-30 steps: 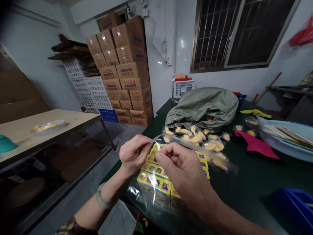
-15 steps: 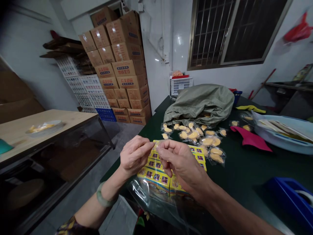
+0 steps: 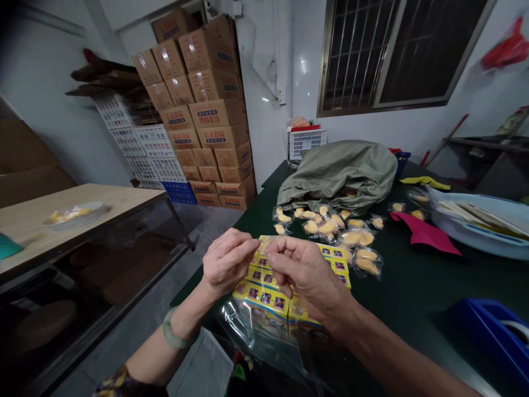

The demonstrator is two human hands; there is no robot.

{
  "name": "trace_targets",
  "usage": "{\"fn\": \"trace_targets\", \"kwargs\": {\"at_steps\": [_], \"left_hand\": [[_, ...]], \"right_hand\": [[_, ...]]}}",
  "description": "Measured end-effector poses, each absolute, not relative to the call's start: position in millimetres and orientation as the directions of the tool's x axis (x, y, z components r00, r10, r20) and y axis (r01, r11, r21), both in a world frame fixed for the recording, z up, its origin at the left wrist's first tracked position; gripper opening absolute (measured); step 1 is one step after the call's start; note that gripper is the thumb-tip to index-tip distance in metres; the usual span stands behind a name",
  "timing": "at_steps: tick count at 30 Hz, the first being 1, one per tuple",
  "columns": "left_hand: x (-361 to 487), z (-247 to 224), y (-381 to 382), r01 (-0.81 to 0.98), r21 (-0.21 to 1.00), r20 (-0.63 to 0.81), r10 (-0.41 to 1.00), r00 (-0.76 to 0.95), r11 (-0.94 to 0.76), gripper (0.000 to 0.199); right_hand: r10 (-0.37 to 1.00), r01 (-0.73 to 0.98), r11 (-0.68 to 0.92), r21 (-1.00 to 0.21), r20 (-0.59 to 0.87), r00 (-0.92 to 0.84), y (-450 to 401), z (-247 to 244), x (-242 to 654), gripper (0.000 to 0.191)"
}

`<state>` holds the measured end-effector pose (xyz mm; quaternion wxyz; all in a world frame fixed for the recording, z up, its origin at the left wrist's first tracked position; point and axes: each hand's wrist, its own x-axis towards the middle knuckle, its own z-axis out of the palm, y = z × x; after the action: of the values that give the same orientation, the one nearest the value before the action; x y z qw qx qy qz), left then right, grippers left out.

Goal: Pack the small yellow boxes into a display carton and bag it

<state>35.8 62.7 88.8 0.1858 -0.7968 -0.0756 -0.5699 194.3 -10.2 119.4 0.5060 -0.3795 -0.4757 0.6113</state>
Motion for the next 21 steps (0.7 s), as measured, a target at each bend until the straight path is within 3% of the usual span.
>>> {"fn": "trace_targets", "kwargs": {"at_steps": [8,21], "left_hand": [[35.8,88.8,62.5,0.341,-0.207,0.932,-0.079,0.353,-0.917,0.02],[37.6,88.7,64.0,0.332,-0.213,0.925,-0.08,0.373,-0.919,0.021]], "right_hand": [[0.968,-0.31,-0.081,-0.947,-0.001,-0.252,-8.8,114.5,199.5,0.034],[0.981,-0.227,-0.004,-0.974,0.04,-0.189,-7.9,116.1,197.6,0.034]]}}
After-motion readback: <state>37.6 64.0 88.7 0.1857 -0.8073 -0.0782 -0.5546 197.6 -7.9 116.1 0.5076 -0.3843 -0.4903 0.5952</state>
